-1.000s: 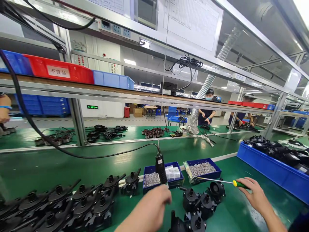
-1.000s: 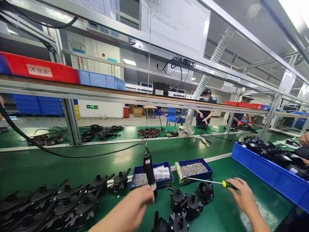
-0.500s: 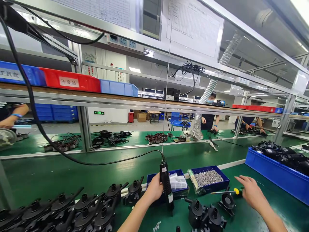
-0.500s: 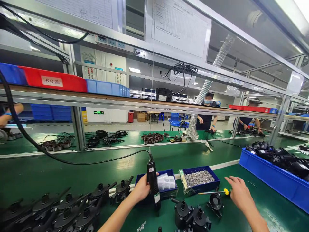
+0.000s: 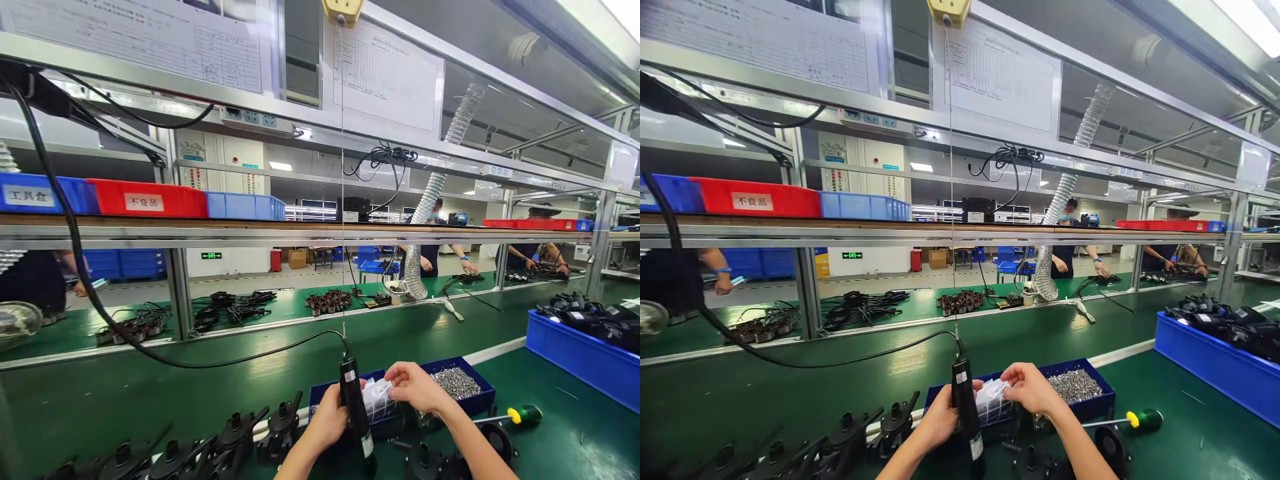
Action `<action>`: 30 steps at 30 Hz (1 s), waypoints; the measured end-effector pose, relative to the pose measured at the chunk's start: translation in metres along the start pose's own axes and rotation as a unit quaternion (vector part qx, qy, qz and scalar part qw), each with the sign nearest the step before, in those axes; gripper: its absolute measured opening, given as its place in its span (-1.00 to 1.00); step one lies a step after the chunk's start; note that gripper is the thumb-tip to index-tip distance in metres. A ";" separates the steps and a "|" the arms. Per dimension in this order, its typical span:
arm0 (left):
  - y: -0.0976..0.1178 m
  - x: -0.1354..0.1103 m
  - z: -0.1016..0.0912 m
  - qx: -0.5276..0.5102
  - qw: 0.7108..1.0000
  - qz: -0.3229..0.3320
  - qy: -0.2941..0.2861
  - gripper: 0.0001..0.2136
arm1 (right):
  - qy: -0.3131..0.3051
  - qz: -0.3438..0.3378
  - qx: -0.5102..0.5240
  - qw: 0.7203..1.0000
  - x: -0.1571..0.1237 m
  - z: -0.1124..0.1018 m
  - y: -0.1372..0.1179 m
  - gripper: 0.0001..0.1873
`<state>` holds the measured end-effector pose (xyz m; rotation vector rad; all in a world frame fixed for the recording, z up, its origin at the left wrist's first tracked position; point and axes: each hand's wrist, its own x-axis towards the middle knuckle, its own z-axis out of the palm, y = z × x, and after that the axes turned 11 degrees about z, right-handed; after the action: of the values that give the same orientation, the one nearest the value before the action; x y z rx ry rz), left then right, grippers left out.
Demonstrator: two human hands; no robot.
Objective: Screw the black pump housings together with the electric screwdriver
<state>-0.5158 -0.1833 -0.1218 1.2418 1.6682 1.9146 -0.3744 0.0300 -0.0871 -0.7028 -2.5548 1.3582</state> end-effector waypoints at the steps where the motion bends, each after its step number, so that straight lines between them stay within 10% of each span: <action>1: 0.000 0.002 -0.001 0.001 1.000 0.003 0.000 -0.67 | 0.002 -0.008 0.011 1.000 0.001 -0.001 0.000 -0.76; 11: 0.016 0.028 0.011 0.006 0.999 0.040 -0.020 -0.61 | 0.073 -0.055 0.036 0.995 0.008 0.007 -0.002 -0.56; 23: -0.006 0.030 0.016 0.042 0.996 0.071 0.045 -0.71 | 0.088 -0.084 0.034 0.992 0.000 0.004 -0.006 -0.81; 30: -0.010 0.032 0.021 0.081 0.982 0.089 0.146 -0.79 | 0.067 -0.029 0.077 0.994 0.002 0.011 -0.001 -0.59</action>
<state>-0.5210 -0.1437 -0.1190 1.2564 1.9499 2.1944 -0.3808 0.0221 -0.0927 -0.6623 -2.3197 1.4212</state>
